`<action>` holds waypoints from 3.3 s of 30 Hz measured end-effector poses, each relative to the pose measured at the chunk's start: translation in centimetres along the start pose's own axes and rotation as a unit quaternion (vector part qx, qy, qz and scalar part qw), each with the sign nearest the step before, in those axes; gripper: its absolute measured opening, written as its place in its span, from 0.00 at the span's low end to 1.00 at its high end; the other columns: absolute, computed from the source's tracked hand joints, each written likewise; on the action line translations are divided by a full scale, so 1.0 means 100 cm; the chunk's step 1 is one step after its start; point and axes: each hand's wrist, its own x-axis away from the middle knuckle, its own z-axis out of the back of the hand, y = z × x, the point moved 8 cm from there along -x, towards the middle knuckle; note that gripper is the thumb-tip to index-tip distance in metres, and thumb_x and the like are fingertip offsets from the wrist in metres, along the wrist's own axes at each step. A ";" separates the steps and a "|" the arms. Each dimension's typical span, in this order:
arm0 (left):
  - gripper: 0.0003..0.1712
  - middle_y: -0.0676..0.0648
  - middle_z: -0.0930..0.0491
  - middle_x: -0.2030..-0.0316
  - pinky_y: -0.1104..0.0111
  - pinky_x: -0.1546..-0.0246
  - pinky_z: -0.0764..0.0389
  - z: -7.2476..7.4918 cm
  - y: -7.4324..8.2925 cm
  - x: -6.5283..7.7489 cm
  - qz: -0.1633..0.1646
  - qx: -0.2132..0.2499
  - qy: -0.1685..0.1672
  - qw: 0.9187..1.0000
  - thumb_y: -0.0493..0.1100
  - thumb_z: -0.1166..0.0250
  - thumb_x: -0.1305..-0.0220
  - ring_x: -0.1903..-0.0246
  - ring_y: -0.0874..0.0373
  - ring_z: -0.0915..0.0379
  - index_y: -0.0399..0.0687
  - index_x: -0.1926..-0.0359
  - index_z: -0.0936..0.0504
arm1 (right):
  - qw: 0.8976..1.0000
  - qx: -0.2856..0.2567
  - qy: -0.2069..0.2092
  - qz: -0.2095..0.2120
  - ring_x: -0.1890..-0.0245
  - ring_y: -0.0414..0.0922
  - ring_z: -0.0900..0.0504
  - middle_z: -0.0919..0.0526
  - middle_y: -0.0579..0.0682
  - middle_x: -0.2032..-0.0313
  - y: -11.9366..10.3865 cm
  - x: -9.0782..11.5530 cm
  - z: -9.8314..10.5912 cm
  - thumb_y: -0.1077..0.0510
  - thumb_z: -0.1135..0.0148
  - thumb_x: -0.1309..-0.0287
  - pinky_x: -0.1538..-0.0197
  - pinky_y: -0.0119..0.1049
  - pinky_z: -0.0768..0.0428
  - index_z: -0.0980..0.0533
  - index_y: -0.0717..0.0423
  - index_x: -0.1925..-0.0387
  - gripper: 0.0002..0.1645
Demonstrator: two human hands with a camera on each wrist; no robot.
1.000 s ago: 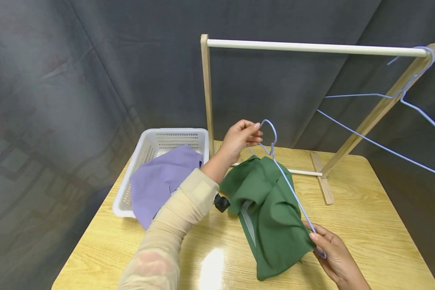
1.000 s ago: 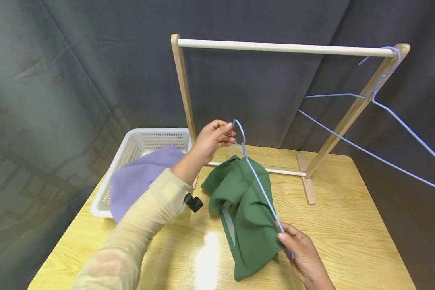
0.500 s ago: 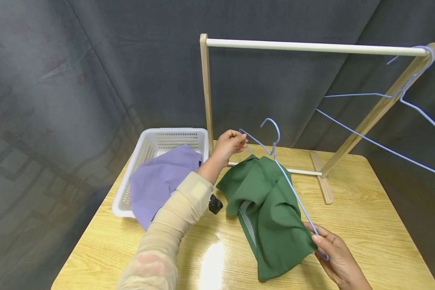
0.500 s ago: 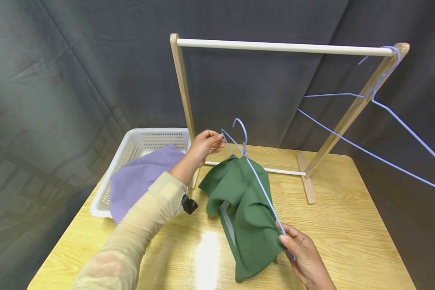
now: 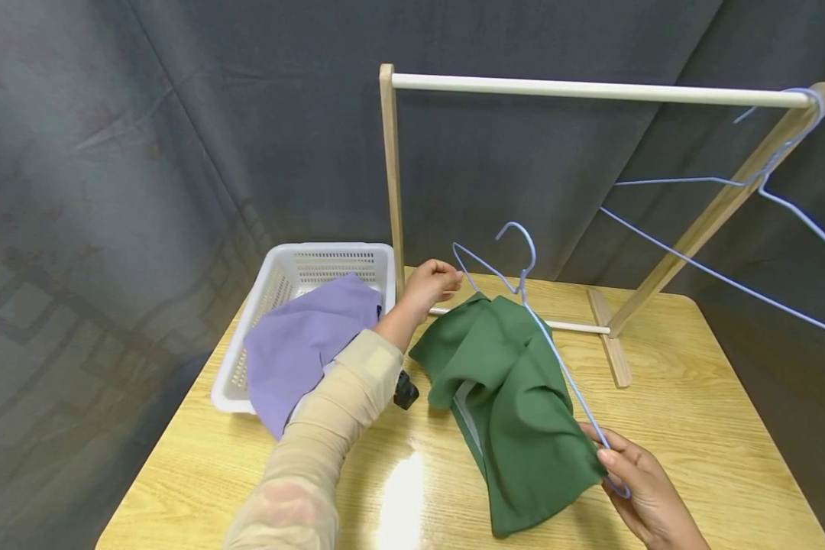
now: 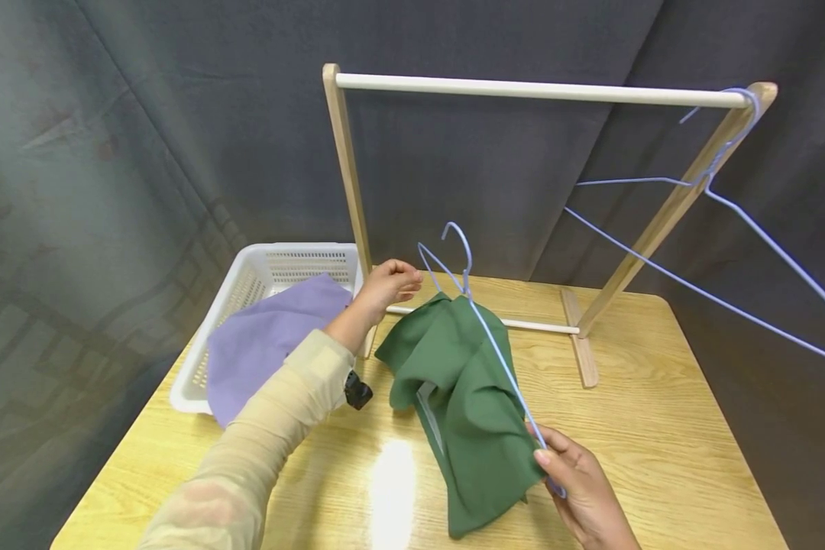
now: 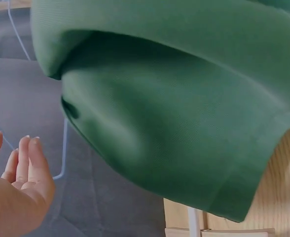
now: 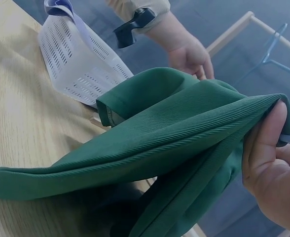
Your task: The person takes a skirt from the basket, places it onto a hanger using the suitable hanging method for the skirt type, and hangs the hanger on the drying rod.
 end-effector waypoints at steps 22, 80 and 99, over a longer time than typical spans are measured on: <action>0.10 0.48 0.25 0.63 0.74 0.68 0.28 -0.021 -0.007 0.001 -0.070 -0.273 -0.044 0.959 0.39 0.40 0.45 0.62 0.58 0.29 0.43 0.61 0.26 | 1.000 -0.013 -0.015 0.006 0.58 0.38 0.26 0.26 0.49 0.54 -0.005 0.000 -0.003 0.71 0.75 0.39 0.58 0.26 0.27 0.32 0.55 0.46 0.28; 0.05 0.48 0.31 0.75 0.75 0.73 0.29 0.029 0.010 -0.018 -0.109 -0.129 0.135 0.976 0.37 0.47 0.40 0.73 0.59 0.33 0.39 0.67 0.26 | 0.989 -0.097 -0.109 0.036 0.49 0.48 0.32 0.33 0.58 0.47 -0.020 0.003 -0.024 0.74 0.81 0.43 0.48 0.37 0.33 0.40 0.66 0.43 0.30; 0.05 0.49 0.30 0.74 0.74 0.72 0.31 0.042 0.012 -0.022 -0.091 -0.120 0.166 0.975 0.38 0.47 0.40 0.72 0.59 0.31 0.41 0.66 0.26 | 0.993 -0.064 -0.098 0.032 0.51 0.47 0.29 0.30 0.57 0.49 -0.020 0.005 -0.020 0.73 0.79 0.43 0.53 0.35 0.29 0.38 0.65 0.44 0.29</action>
